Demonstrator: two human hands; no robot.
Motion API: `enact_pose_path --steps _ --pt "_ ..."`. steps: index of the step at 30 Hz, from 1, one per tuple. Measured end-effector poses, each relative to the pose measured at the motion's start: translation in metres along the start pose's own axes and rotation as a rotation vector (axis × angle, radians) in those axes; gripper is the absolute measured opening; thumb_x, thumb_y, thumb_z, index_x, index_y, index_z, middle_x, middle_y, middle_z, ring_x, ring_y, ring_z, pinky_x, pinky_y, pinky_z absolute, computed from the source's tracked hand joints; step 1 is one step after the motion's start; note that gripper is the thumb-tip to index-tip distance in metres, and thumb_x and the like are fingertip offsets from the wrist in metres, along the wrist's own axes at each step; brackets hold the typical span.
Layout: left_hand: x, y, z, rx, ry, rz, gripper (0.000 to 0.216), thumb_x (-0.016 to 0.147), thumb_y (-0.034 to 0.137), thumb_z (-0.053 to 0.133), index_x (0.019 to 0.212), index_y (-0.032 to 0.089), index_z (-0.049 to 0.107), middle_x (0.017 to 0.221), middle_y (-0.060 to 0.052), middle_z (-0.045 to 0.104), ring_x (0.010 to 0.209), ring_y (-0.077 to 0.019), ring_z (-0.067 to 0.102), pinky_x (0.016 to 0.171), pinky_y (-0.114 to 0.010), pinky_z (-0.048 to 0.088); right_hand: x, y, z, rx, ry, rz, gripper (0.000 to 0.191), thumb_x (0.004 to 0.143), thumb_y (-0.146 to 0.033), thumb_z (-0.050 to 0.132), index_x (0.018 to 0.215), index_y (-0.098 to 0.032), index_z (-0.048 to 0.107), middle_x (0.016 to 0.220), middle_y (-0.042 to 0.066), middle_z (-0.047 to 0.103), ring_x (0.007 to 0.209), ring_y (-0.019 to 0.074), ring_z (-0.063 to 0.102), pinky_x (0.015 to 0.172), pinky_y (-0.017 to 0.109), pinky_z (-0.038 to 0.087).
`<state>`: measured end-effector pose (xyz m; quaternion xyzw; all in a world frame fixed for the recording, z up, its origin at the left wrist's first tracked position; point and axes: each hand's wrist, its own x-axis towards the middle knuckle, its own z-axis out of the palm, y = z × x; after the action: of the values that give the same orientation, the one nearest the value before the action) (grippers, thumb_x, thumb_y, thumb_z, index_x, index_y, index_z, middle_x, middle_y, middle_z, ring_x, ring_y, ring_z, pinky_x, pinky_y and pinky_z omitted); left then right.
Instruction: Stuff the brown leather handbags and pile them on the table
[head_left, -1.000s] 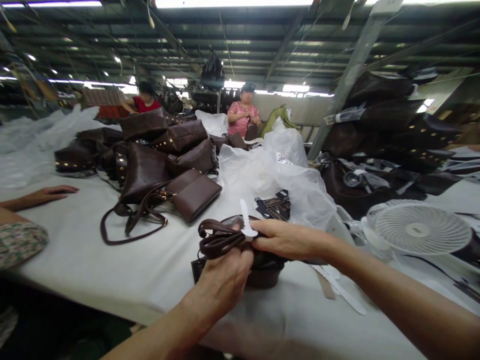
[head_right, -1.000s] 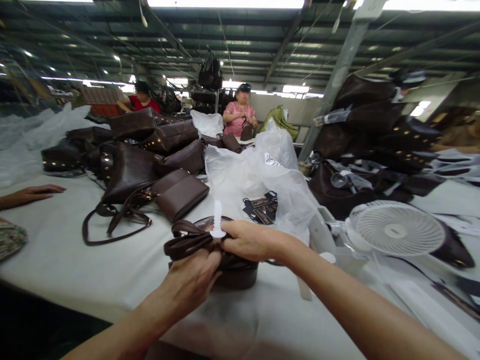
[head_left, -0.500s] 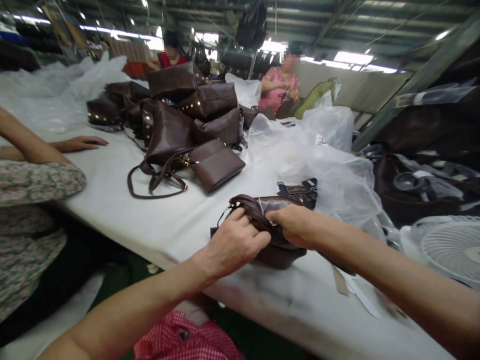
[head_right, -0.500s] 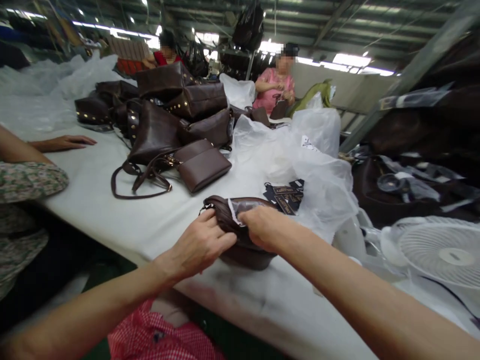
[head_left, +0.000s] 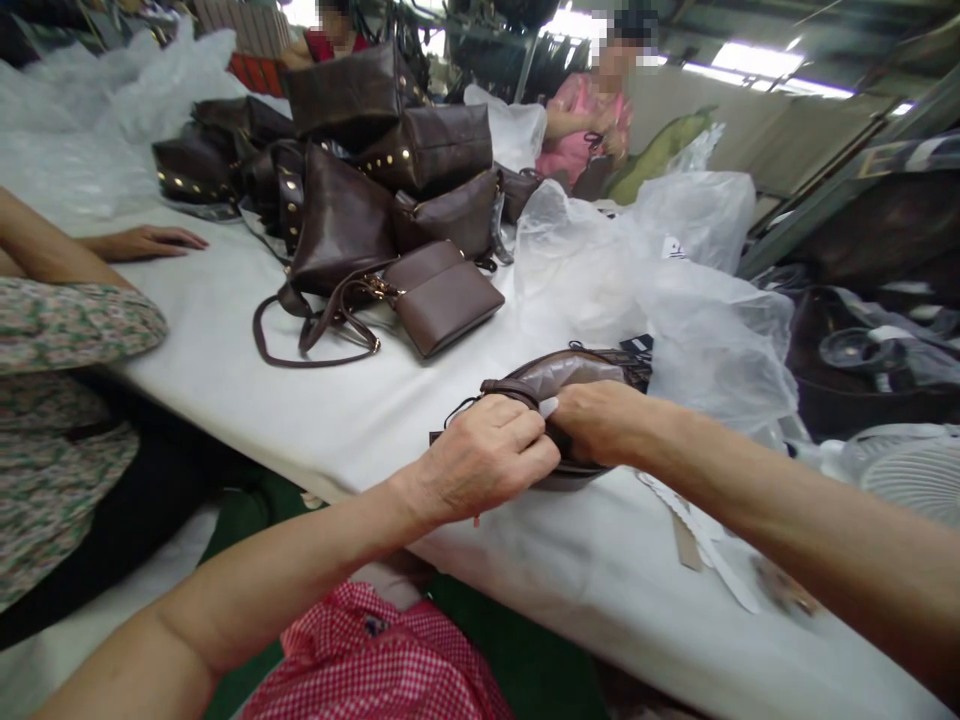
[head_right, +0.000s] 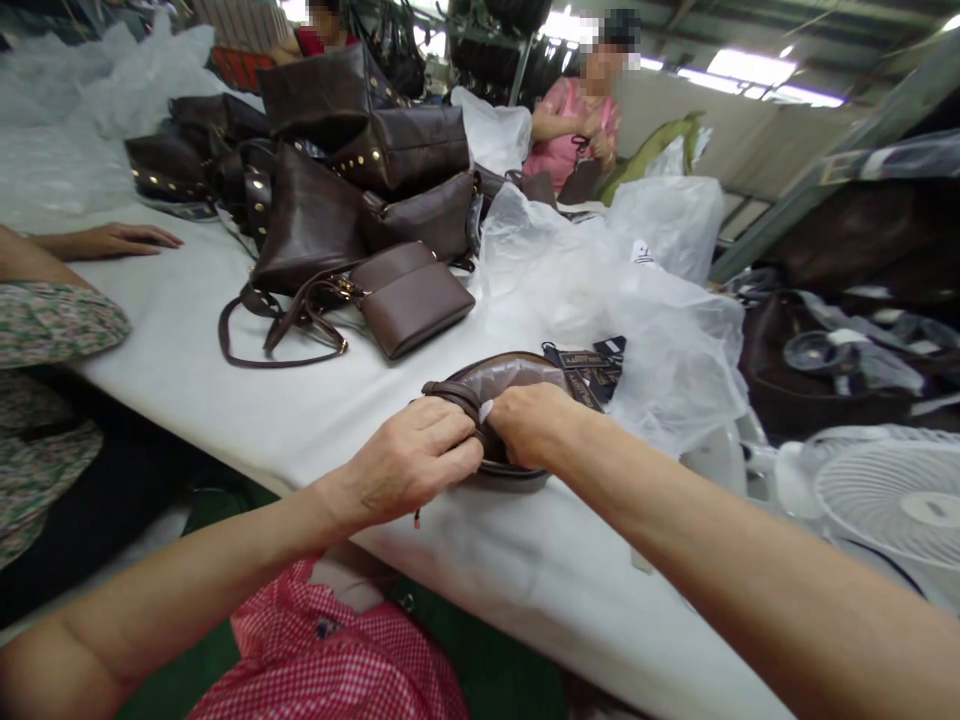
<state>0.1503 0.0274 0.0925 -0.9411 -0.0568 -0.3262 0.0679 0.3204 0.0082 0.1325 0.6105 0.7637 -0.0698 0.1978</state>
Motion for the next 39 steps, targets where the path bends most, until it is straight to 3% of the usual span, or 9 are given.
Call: enact_pose_path --steps 4,7,12,17,22,26,31,35,39 --pt "0.003 0.002 0.0 0.014 0.004 0.032 0.027 0.096 0.014 0.04 0.077 0.017 0.059 0.076 -0.004 0.059 0.074 -0.0163 0.052 0.071 -0.031 0.043 -0.016 -0.005 -0.01 -0.208 -0.012 -0.097 0.014 0.078 -0.009 0.055 0.085 -0.012 0.066 0.081 0.013 0.071 0.074 0.0242 0.067 0.056 0.028 0.039" --pt "0.002 0.0 -0.003 -0.029 0.015 0.061 0.029 0.096 0.014 0.039 0.075 0.017 0.059 0.076 -0.004 0.06 0.076 -0.0162 0.053 0.073 -0.03 0.044 -0.022 -0.004 -0.012 -0.198 0.035 -0.191 0.01 0.078 -0.02 0.056 0.079 -0.014 0.064 0.074 0.012 0.068 0.066 0.0224 0.063 0.053 0.029 0.032" --pt "-0.001 -0.008 -0.008 -0.086 -0.014 0.082 0.031 0.097 0.014 0.037 0.077 0.017 0.06 0.08 -0.004 0.061 0.079 -0.0157 0.052 0.078 -0.028 0.044 -0.027 -0.001 -0.004 -0.16 0.07 -0.254 0.025 0.09 -0.025 0.04 0.079 -0.015 0.061 0.067 0.012 0.065 0.056 0.0191 0.055 0.052 0.032 0.023" --pt "-0.005 -0.012 -0.002 -0.128 0.018 0.057 0.033 0.097 0.015 0.035 0.076 0.016 0.06 0.079 -0.005 0.06 0.078 -0.0161 0.051 0.077 -0.029 0.045 -0.02 0.0 0.007 -0.091 0.003 -0.183 0.019 0.09 -0.019 0.042 0.088 -0.014 0.06 0.075 0.011 0.068 0.06 0.0197 0.059 0.053 0.03 0.029" --pt "-0.009 -0.02 0.001 -0.198 0.056 0.053 0.034 0.097 0.015 0.035 0.073 0.017 0.059 0.08 -0.005 0.059 0.081 -0.0164 0.05 0.078 -0.029 0.047 -0.015 0.005 0.015 0.174 0.182 -0.3 0.015 0.079 -0.011 0.05 0.092 -0.016 0.057 0.09 0.009 0.068 0.082 0.0213 0.063 0.067 0.028 0.042" --pt "-0.011 -0.025 -0.003 -0.217 0.045 0.068 0.033 0.097 0.015 0.036 0.074 0.017 0.059 0.083 -0.006 0.059 0.085 -0.0164 0.051 0.081 -0.027 0.047 -0.014 0.006 0.026 0.213 0.227 -0.315 0.02 0.085 -0.015 0.045 0.103 -0.016 0.055 0.094 0.01 0.067 0.08 0.021 0.063 0.07 0.031 0.046" --pt "-0.019 -0.02 -0.004 -0.128 0.081 0.028 0.024 0.095 0.017 0.044 0.078 0.018 0.061 0.082 -0.003 0.062 0.085 -0.0154 0.054 0.087 -0.03 0.047 0.0 0.005 0.03 0.073 0.082 -0.191 0.019 0.077 -0.007 0.049 0.085 -0.016 0.064 0.072 0.008 0.068 0.059 0.0194 0.062 0.056 0.028 0.044" --pt "-0.026 -0.018 -0.003 -0.115 0.164 -0.123 0.022 0.094 0.02 0.046 0.079 0.02 0.061 0.1 -0.005 0.066 0.099 -0.0181 0.054 0.099 -0.038 0.04 0.013 -0.001 0.014 0.011 -0.102 -0.111 0.017 0.079 -0.01 0.053 0.084 -0.014 0.069 0.076 0.01 0.072 0.069 0.0206 0.068 0.059 0.025 0.046" --pt "-0.02 -0.033 -0.011 -0.17 -0.02 -0.033 0.018 0.093 0.032 0.05 0.085 0.019 0.06 0.116 -0.007 0.065 0.108 -0.0211 0.051 0.095 -0.036 0.039 0.015 -0.006 0.001 0.025 -0.093 -0.12 0.022 0.081 -0.011 0.052 0.092 -0.013 0.071 0.084 0.013 0.073 0.078 0.0227 0.069 0.064 0.026 0.048"
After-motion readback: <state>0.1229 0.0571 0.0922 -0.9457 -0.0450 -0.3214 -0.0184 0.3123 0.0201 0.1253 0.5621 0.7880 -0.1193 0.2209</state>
